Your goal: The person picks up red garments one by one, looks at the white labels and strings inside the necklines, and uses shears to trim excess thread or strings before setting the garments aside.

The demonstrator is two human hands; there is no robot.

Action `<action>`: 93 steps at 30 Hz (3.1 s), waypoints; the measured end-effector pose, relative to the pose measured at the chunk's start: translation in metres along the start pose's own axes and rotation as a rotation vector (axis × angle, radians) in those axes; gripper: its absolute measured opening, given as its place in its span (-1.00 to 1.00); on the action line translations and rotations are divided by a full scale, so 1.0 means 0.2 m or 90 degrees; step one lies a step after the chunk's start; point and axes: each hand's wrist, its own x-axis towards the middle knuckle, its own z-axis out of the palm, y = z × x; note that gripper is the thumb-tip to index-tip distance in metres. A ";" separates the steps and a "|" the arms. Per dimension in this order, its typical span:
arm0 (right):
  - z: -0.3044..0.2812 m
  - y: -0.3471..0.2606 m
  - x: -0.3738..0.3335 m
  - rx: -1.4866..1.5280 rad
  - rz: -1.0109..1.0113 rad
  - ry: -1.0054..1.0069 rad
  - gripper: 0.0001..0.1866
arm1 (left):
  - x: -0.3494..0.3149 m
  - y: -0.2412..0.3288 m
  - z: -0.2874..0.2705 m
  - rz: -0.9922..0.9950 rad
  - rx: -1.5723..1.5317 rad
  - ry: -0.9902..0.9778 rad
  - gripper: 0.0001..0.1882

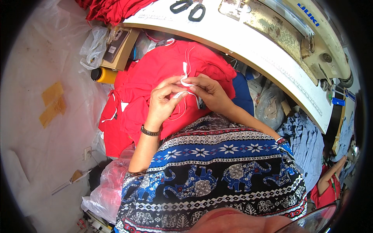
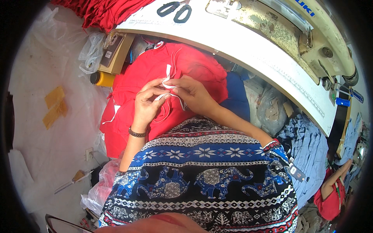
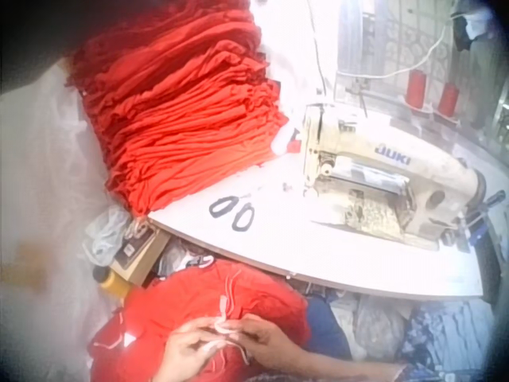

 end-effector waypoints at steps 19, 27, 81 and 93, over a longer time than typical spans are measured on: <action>-0.01 -0.01 0.00 -0.086 -0.046 0.036 -0.79 | -0.03 -0.04 0.06 0.039 -0.051 0.100 -0.83; 0.02 0.02 -0.01 0.133 0.013 0.052 -0.85 | -0.04 -0.07 0.07 0.001 -0.089 0.119 -0.86; -0.03 -0.10 0.13 -0.304 -0.032 -0.012 -0.74 | 0.05 0.07 0.09 -0.176 -0.304 0.205 -0.57; -0.05 0.03 0.11 -0.056 0.088 0.003 -0.85 | 0.09 -0.05 0.10 -0.183 -0.283 0.201 -0.65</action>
